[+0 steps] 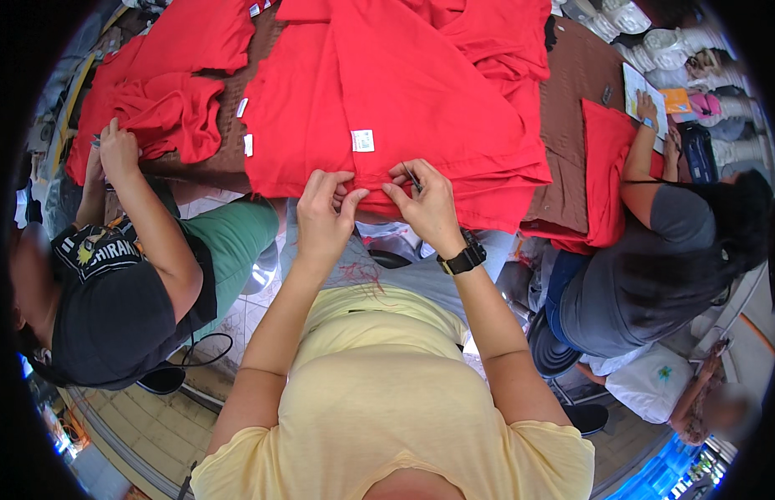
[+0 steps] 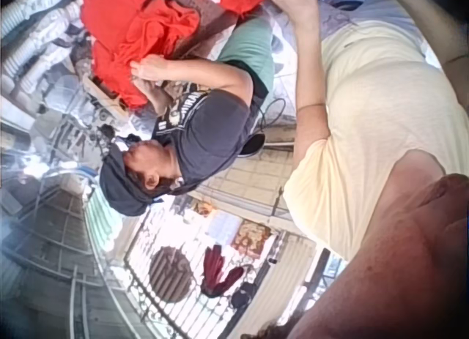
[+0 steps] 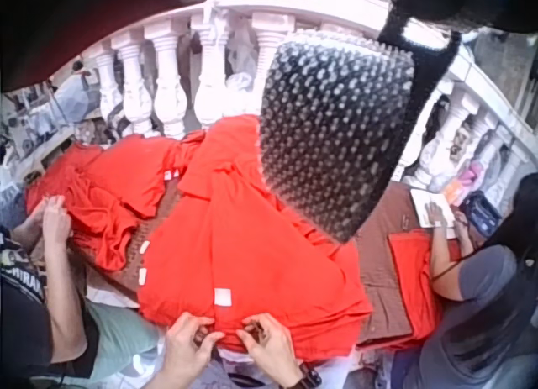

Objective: The person trims loose threads from the necklines of red t-shirts using shears. They handle the shirts one at a time, cutting excess material from the collar region before moving to the next item.

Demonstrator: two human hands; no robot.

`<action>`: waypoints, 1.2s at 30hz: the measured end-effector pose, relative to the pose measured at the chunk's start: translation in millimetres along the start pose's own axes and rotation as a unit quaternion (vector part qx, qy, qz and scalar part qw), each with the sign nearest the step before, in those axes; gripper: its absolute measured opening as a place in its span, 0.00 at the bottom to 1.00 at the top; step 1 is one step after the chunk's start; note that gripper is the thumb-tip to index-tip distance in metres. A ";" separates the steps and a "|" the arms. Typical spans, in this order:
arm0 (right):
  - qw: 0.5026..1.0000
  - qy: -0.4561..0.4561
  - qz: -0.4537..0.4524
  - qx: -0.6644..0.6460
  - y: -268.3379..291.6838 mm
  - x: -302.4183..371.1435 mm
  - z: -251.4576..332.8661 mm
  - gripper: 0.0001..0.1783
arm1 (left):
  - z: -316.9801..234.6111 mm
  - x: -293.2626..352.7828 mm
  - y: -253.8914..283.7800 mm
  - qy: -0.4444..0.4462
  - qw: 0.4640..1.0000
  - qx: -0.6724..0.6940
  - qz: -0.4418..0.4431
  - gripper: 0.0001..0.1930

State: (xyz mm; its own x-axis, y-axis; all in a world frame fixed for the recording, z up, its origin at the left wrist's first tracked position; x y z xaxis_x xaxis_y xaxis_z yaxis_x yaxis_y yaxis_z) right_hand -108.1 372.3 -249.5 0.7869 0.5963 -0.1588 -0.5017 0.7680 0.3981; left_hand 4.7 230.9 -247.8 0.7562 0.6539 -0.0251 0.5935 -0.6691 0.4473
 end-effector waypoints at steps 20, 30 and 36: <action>0.841 -0.342 0.179 -0.378 -24.3 -0.7 9.3 0.25 | 1.6 1.2 6.7 -0.021 0.999 0.042 0.024 0.02; 0.841 -0.329 0.168 -0.396 -28.8 -0.7 2.7 0.24 | 1.2 1.4 9.5 -0.053 0.998 0.015 0.042 0.03; 0.898 -0.237 0.163 -0.332 2.3 0.3 26.9 0.23 | -8.5 14.5 48.8 0.041 0.957 -0.132 0.256 0.14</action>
State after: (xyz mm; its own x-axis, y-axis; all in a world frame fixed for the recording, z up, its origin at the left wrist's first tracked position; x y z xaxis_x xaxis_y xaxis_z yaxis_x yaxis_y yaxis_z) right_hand -99.4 368.0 -224.3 0.5447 0.7691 0.3343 -0.7130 0.6346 -0.2983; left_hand 42.3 210.7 -218.8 0.8984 0.2965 0.3239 0.0520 -0.8043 0.5919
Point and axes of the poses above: each hand's wrist, its own x-axis away from the middle knuckle, its own y-axis out of the back of the hand, z = x × y, the point moved 1 cm from there along -x, towards the middle knuckle, and after that the axes turned 9 degrees about y, right-handed, at the moved point
